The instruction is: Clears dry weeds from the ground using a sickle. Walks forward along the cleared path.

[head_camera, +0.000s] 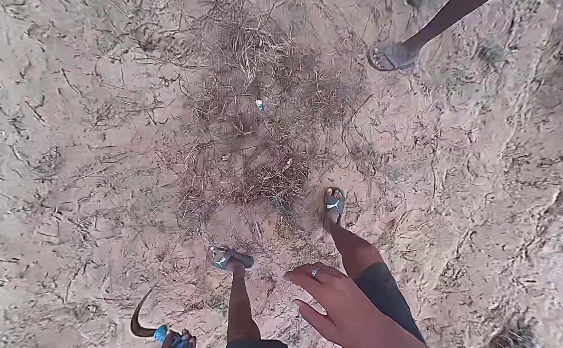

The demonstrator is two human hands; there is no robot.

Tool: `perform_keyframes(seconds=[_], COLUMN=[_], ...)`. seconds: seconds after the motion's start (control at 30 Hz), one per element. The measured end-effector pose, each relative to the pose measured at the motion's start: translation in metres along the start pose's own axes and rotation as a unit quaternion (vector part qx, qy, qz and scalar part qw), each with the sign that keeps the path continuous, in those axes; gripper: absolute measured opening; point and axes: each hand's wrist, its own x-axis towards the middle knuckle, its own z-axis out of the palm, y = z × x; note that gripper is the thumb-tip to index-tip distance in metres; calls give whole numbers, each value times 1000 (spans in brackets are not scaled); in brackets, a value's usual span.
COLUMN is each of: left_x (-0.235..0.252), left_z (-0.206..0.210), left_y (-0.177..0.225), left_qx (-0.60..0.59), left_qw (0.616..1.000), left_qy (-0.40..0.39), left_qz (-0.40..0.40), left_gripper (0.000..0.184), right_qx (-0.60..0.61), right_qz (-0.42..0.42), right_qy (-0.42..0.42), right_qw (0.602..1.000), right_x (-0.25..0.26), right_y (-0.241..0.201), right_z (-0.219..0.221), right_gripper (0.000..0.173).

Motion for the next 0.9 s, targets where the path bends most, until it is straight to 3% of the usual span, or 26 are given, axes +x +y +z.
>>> perform_keyframes(seconds=[0.1,0.13,0.2,0.23,0.3,0.33,0.37,0.47,0.5,0.57,0.67,0.77,0.83,0.9], left_x=[6,5,-6,-29,-104,-148,-187,-265,-279,-291,-256,-171,-138,-153], left_z=[99,148,243,299,454,511,541,546,529,475,404,362,369,427], left_y=[-55,-85,-146,-166,-194,-207,-216,-217,-210,-188,-167,-181,-203,-211], left_qx=[-56,-71,-67,-15,67,80,81,98,104,105,77,47,8,-10], left_qw=[998,997,996,998,995,992,988,974,968,962,987,990,987,984], left_qy=[1,-14,-62,-64,-72,-87,-106,-165,-187,-191,-40,58,47,-12], left_qz=[-15,-19,-6,-3,-27,-50,-72,-123,-134,-165,-137,-121,-156,-178], left_gripper=[27,24,18,13,6,10,20,9,3,7,13,9,9,7], right_qx=[35,14,-28,-25,-14,-8,-2,-28,-33,-19,-19,-14,-15,-24], right_qz=[90,156,299,334,334,326,324,353,359,355,332,311,310,325], right_qy=[-176,-260,-442,-474,-472,-470,-476,-490,-495,-527,-554,-566,-586,-592], right_qw=[980,953,845,815,815,820,818,796,791,772,763,763,748,737], right_x=[23,32,41,37,47,50,51,38,36,37,42,45,42,41], right_y=[111,153,213,230,264,274,276,289,292,286,269,252,248,249], right_z=[4,-4,-33,-50,-92,-105,-109,-100,-104,-117,-116,-106,-98,-89], right_gripper=[37,41,47,48,52,54,54,59,58,53,52,53,53,53])
